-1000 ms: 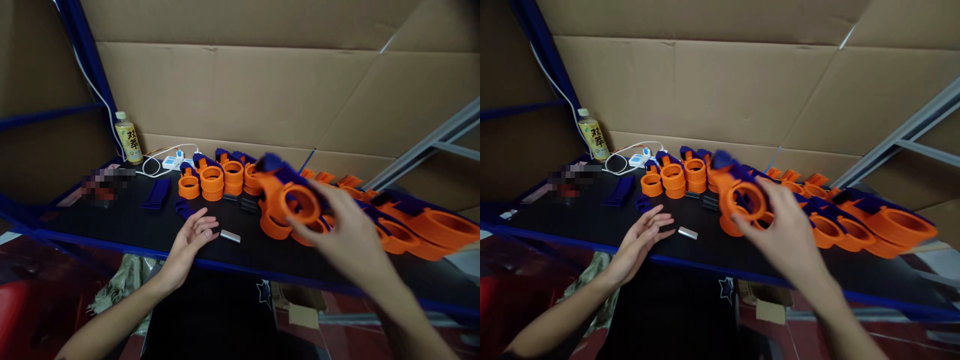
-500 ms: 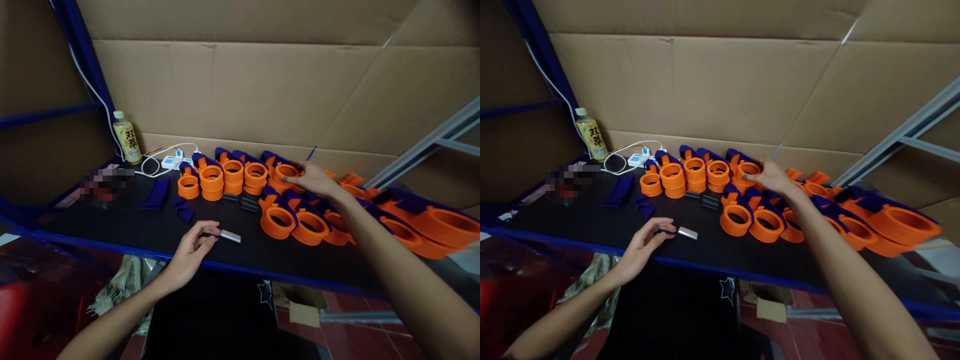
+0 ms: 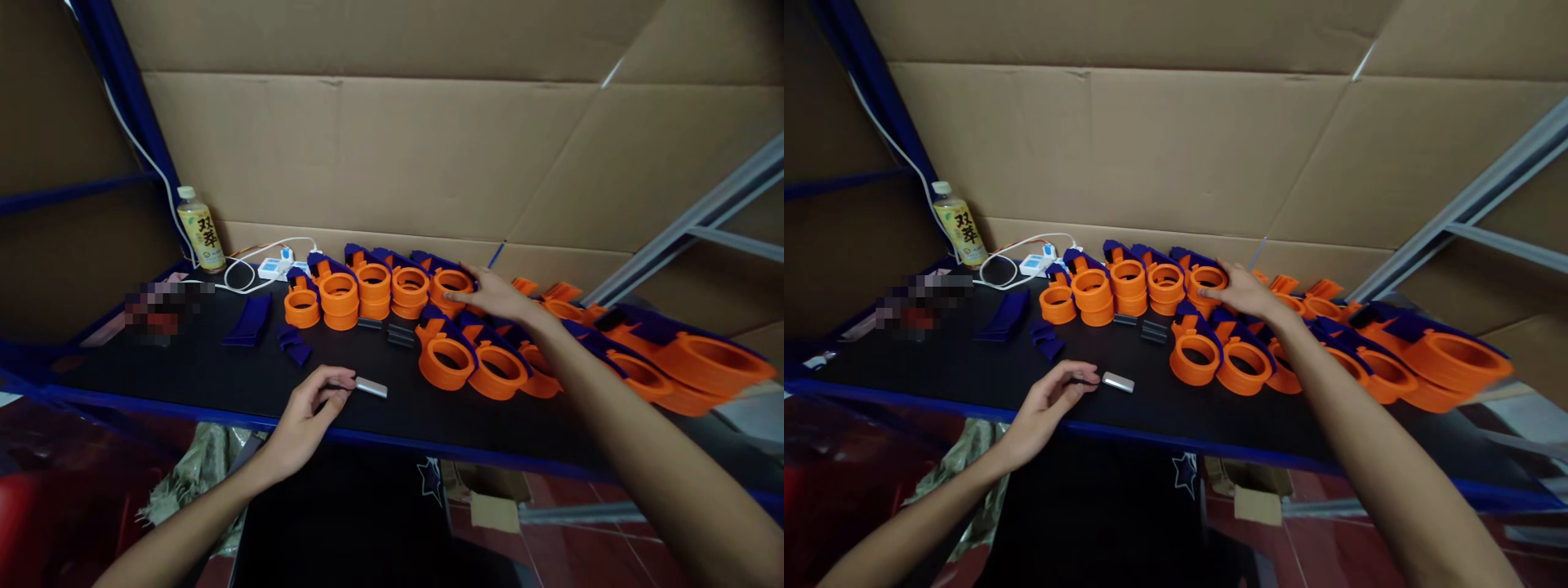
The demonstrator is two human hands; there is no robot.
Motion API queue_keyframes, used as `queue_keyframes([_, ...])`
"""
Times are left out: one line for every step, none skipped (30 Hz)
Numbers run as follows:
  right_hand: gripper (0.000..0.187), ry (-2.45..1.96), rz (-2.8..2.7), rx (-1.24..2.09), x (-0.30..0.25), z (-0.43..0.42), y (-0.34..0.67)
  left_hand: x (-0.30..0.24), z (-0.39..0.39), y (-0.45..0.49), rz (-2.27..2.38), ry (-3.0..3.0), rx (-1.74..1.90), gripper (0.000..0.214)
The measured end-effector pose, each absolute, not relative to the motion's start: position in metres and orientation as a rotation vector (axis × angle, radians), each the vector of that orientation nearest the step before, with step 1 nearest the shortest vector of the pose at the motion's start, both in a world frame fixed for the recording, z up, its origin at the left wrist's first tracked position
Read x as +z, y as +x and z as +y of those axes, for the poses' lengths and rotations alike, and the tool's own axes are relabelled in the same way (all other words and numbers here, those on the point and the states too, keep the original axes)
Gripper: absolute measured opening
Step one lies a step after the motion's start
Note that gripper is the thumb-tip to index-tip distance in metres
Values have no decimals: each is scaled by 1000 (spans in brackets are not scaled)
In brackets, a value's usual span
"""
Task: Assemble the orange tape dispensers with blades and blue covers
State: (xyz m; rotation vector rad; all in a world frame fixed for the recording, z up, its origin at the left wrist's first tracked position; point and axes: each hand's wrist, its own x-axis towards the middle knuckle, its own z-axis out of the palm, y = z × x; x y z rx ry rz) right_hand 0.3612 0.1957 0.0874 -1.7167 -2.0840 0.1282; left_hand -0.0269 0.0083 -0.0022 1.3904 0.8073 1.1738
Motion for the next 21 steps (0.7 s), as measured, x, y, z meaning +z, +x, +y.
queue_keyframes([91, -1713, -2086, 120, 87, 196, 362, -2, 8, -27, 807, 1381, 1179, 32])
queue_keyframes([91, -1711, -2088, 113, 86, 196, 362, -1, 8, -26, 808, 1375, 1183, 32])
queue_keyframes([91, -1713, -2092, 109, 86, 197, 363, 0, 7, -26, 811, 1374, 1186, 31])
queue_keyframes([93, -1718, -2101, 106, 86, 199, 364, 0, 7, -26, 814, 1376, 1186, 31])
queue_keyframes([95, -1723, -2110, 103, 85, 200, 365, 1, 7, -26, 818, 1379, 1185, 31])
queue_keyframes([98, -1728, -2118, 99, 85, 201, 366, 1, 7, -26, 820, 1383, 1182, 31])
queue_keyframes([99, -1731, -2126, 93, 84, 202, 366, 2, 7, -26, 821, 1388, 1179, 31])
queue_keyframes([100, -1730, -2128, 84, 84, 203, 367, 2, 7, -26, 821, 1394, 1176, 31])
queue_keyframes([100, -1726, -2127, 75, 83, 203, 367, 2, 7, -26, 821, 1401, 1173, 31])
queue_keyframes([100, -1720, -2123, 69, 83, 202, 366, 2, 7, -26, 822, 1409, 1170, 31])
queue_keyframes([100, -1714, -2116, 65, 82, 201, 365, 2, 7, -26, 823, 1417, 1167, 31])
queue_keyframes([101, -1709, -2109, 64, 83, 199, 363, 1, 7, -26, 824, 1422, 1164, 31])
queue_keyframes([102, -1707, -2103, 63, 83, 197, 362, 1, 7, -27, 825, 1423, 1164, 30])
queue_keyframes([102, -1707, -2098, 63, 85, 195, 362, 1, 8, -27, 824, 1421, 1166, 30])
queue_keyframes([101, -1710, -2094, 64, 87, 193, 363, 1, 8, -27, 823, 1416, 1170, 29])
queue_keyframes([98, -1718, -2086, 61, 91, 191, 365, 1, 8, -27, 821, 1411, 1173, 29])
queue_keyframes([92, -1732, -2073, 53, 96, 189, 370, 0, 8, -27, 819, 1407, 1173, 29])
queue_keyframes([84, -1752, -2050, 36, 101, 188, 376, 0, 8, -27, 817, 1404, 1170, 30])
queue_keyframes([76, -1780, -2019, 5, 108, 187, 385, 0, 8, -27, 817, 1402, 1167, 30])
queue_keyframes([67, -1814, -1982, -42, 115, 185, 395, 1, 7, -27, 817, 1401, 1163, 31])
queue_keyframes([60, -1851, -1941, -104, 121, 183, 405, 1, 7, -27, 817, 1401, 1160, 31])
